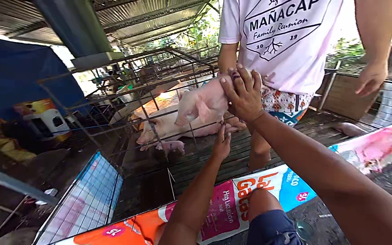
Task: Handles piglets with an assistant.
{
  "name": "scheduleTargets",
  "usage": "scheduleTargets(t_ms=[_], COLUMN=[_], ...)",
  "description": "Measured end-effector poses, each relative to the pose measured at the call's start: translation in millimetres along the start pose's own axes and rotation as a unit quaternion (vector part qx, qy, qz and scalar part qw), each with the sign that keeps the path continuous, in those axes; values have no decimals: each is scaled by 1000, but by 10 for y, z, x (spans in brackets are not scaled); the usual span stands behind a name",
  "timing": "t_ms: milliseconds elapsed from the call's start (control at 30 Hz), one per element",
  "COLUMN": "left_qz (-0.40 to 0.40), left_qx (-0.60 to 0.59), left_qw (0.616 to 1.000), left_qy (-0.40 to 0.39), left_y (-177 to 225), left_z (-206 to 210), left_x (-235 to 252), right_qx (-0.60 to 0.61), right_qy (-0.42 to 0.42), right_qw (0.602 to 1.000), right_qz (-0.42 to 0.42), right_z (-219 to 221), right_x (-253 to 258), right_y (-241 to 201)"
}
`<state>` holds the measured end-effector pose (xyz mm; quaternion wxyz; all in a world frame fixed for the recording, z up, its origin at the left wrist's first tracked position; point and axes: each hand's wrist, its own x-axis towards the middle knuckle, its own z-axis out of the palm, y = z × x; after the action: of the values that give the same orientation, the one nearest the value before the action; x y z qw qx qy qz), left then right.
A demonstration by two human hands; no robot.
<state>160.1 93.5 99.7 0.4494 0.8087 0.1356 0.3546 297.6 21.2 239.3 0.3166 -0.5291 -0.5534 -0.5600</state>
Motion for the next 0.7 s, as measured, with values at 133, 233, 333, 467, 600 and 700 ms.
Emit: scheduleTargets(t_ms=[133,233,333,467,600,700], left_qz=[22,52,37,71,109,71], left_qx=[-150,-191,-262,-330,-232,-65], left_qw=[983,959,935,909,929,953], left_qy=[104,201,235,243,267,288], left_y=[205,345,685,947,1378,1761], left_z=[-196,-443,-745,-1016,-1335,-1528], left_x=[107,88,-42,-155,-420,-655], right_qx=[61,105,138,167,240,326], right_qy=[64,115,123,120,126,145], right_qw=[996,987,980,973,954,922], right_qz=[24,43,68,105,125,149], right_z=[-17,-76,-170,-216,-211,-253], right_x=[109,272,447,625,759,888], right_y=[-367,-647,-928,-1238,-1461,-1633])
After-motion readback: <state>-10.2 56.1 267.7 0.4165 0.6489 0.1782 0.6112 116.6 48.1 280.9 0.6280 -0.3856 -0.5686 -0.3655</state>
